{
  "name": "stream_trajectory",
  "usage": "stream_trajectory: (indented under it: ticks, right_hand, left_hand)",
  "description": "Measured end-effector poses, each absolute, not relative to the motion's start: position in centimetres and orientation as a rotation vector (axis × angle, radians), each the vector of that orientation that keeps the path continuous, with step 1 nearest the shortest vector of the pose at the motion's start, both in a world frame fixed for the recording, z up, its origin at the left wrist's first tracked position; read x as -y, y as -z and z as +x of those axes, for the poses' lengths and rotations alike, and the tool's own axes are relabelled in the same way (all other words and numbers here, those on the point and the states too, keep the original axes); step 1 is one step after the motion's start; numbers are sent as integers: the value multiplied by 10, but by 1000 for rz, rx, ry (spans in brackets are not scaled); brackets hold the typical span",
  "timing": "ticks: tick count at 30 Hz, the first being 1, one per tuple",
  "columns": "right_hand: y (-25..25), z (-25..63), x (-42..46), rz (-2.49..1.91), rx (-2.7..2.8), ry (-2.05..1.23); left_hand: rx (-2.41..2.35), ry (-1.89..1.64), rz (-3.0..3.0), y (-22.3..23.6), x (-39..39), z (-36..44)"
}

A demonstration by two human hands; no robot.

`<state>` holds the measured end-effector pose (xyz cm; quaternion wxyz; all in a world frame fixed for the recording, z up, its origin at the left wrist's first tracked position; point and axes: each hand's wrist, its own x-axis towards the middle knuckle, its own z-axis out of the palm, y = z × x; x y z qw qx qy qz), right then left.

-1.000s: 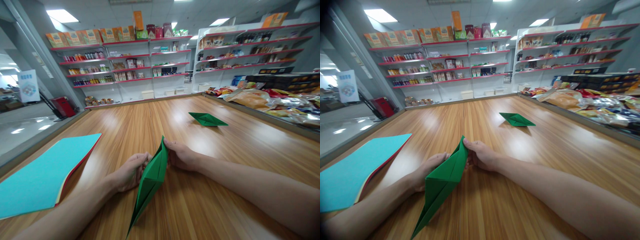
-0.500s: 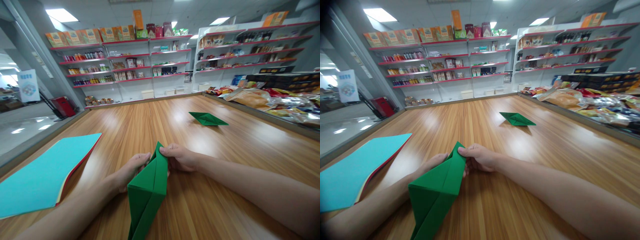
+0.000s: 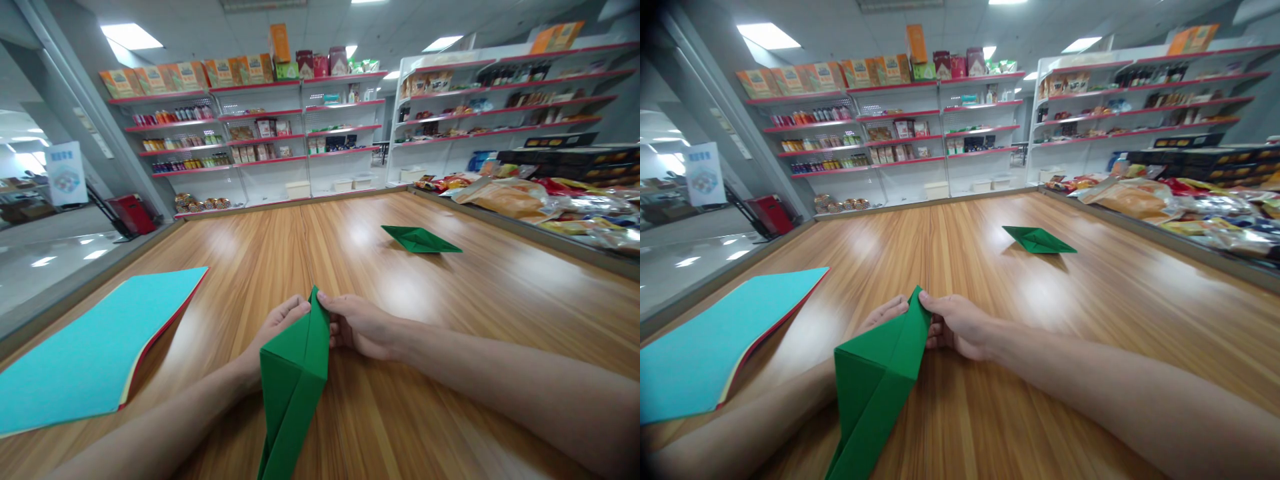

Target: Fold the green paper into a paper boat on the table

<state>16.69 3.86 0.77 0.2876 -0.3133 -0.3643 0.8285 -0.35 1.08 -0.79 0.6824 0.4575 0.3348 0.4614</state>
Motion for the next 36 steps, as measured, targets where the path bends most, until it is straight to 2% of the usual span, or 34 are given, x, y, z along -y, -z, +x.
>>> stream_trajectory:
  ticks: [8,13,17,21,24,28,31,33,36]
  right_hand:
    - [-9,168,-41,-894,915,-2275]
    - [-9,170,-39,-949,975,-2205]
    - [-12,172,-35,-905,1025,-2172]
    - [-26,174,-33,-654,1139,-2082]
    - [-51,177,-27,-475,1357,-1711]
    - [-93,184,-5,-393,1792,-862]
    - [-103,185,6,-147,2018,-302]
    - [-91,183,3,-154,2036,-127]
    - [-56,179,-13,-260,2047,-156]
  left_hand:
    - [-829,-1042,1155,7,-8,-4]
    - [-951,-1021,1459,11,-11,-7]
    - [-1095,-1083,1830,-9,-6,-3]
    - [-1148,-1140,2010,-45,2,3]
    - [-1055,-1281,2191,-74,11,1]
    - [-848,-1596,2720,-99,26,-13]
    - [-706,-1629,3060,-98,32,-23]
    - [-752,-1523,3186,-87,29,-26]
    - [-834,-1401,3312,-62,18,-28]
